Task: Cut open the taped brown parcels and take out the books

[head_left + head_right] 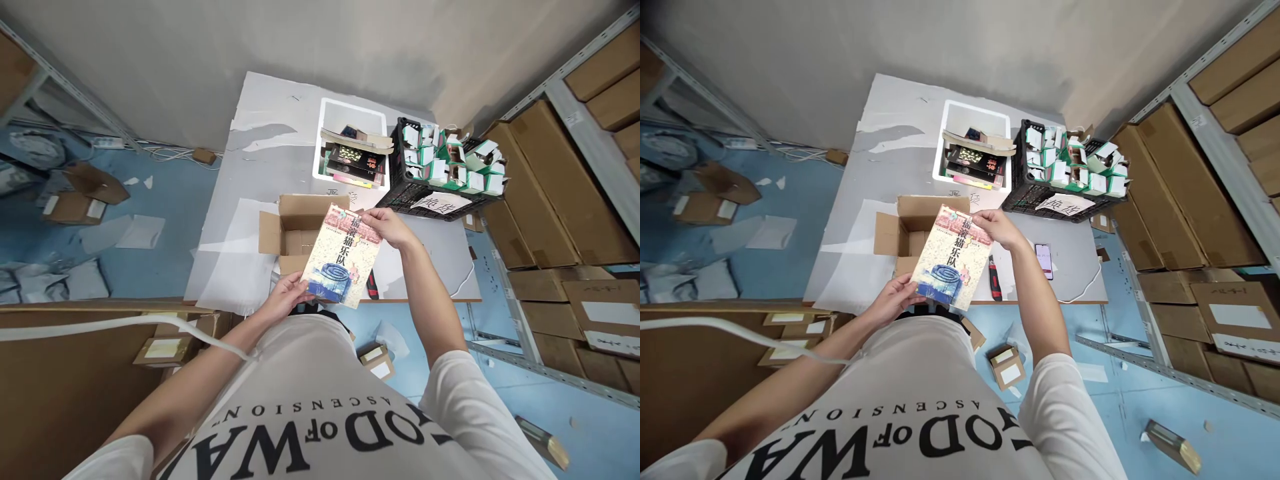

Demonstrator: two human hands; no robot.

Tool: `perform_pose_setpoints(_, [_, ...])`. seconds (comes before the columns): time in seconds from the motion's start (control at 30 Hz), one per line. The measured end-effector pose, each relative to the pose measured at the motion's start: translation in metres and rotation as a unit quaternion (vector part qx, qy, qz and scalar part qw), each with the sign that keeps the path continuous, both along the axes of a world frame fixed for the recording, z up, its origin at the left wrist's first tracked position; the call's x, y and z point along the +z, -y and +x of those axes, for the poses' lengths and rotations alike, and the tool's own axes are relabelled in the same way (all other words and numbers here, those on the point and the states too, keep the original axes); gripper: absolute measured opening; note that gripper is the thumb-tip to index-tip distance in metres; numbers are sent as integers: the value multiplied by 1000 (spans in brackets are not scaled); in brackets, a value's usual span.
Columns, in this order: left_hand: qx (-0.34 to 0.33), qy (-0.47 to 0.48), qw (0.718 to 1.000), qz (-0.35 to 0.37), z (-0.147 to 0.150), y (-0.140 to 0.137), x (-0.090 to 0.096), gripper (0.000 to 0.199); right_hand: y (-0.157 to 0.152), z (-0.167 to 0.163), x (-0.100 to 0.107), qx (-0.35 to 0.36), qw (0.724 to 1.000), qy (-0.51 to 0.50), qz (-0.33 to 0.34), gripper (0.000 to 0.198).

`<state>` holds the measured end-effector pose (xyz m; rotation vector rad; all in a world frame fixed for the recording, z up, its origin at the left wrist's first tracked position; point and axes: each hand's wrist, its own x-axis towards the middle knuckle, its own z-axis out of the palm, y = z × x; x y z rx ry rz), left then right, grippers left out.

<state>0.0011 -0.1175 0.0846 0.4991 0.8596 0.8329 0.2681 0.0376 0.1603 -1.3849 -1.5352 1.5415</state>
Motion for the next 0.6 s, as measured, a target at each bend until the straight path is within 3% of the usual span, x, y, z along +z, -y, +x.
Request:
perform_pose_setpoints(0.17, [-4, 21, 1000, -8, 5, 6, -1, 41, -2, 4, -10, -16, 999, -30, -20, 39])
perform_pose_setpoints(0.6, [11, 13, 1000, -9, 11, 10, -2, 41, 2, 13, -6, -12, 998, -52, -26, 43])
